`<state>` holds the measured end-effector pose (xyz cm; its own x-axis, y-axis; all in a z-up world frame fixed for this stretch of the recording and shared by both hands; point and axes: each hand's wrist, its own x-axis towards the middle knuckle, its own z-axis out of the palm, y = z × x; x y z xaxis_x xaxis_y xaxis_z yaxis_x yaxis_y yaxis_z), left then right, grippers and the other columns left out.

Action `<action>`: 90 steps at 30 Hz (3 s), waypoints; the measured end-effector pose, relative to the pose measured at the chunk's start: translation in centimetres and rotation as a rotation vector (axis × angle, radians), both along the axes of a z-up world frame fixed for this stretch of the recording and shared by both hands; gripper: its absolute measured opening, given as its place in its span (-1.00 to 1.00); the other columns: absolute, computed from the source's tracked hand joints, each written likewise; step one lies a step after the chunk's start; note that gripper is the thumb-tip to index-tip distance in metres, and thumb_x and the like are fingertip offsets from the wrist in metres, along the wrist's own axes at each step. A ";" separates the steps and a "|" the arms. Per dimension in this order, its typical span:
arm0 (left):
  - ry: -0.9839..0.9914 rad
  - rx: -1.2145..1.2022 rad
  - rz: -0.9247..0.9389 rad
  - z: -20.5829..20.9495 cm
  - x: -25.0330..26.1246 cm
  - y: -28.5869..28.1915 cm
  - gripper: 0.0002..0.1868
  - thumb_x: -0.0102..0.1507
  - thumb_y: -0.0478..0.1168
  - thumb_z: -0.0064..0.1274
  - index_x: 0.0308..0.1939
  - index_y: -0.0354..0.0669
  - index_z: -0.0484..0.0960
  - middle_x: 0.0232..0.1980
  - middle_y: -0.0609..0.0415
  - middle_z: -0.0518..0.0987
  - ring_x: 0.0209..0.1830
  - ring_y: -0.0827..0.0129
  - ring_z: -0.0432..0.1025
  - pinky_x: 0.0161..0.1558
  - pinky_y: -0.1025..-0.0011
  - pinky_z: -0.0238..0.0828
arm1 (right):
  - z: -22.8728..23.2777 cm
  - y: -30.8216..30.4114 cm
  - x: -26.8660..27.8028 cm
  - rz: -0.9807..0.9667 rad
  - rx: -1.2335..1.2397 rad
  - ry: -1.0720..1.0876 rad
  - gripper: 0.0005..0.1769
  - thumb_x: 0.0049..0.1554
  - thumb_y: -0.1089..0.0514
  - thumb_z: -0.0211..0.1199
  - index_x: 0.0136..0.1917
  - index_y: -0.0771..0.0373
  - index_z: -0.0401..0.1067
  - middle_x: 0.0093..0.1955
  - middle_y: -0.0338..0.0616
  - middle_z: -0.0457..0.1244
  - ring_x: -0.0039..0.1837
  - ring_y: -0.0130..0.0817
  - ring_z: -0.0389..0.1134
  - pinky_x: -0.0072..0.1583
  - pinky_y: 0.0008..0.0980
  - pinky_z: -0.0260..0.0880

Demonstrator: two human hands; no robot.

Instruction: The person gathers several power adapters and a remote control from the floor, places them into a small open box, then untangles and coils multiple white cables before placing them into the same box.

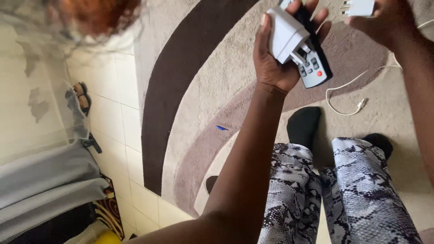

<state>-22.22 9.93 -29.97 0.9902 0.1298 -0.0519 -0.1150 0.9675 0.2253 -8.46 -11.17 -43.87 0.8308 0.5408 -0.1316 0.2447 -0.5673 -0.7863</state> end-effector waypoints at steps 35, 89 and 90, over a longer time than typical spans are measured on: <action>-0.028 0.040 -0.043 38.1 10.6 -9.4 -0.42 0.54 0.22 -0.12 0.24 -0.28 0.51 0.37 -0.26 0.47 0.50 -0.11 0.29 0.45 0.03 0.27 | 56.6 -5.1 1.8 -0.511 0.918 0.720 -0.58 0.19 0.09 0.27 0.28 0.18 0.31 0.21 -0.10 0.27 0.26 -0.16 0.37 0.21 -0.07 0.51; 0.476 0.726 -0.110 34.1 31.4 4.8 -0.23 0.22 0.24 0.15 0.21 -0.39 0.55 0.03 -0.04 0.56 0.02 0.26 0.44 0.08 0.31 0.39 | 40.1 -1.2 24.8 -0.601 0.153 0.346 -0.45 0.09 0.39 0.33 0.35 0.21 0.43 0.25 -0.01 0.38 0.19 -0.23 0.45 0.20 -0.12 0.50; 0.472 0.739 -0.111 33.9 31.1 5.0 -0.21 0.24 0.25 0.14 0.21 -0.43 0.56 -0.01 -0.07 0.55 0.00 0.24 0.44 0.07 0.31 0.38 | 39.5 -1.5 25.4 -0.519 -0.046 0.453 -0.42 0.07 0.41 0.34 0.34 0.13 0.45 0.25 -0.04 0.38 0.17 -0.19 0.44 0.18 -0.07 0.48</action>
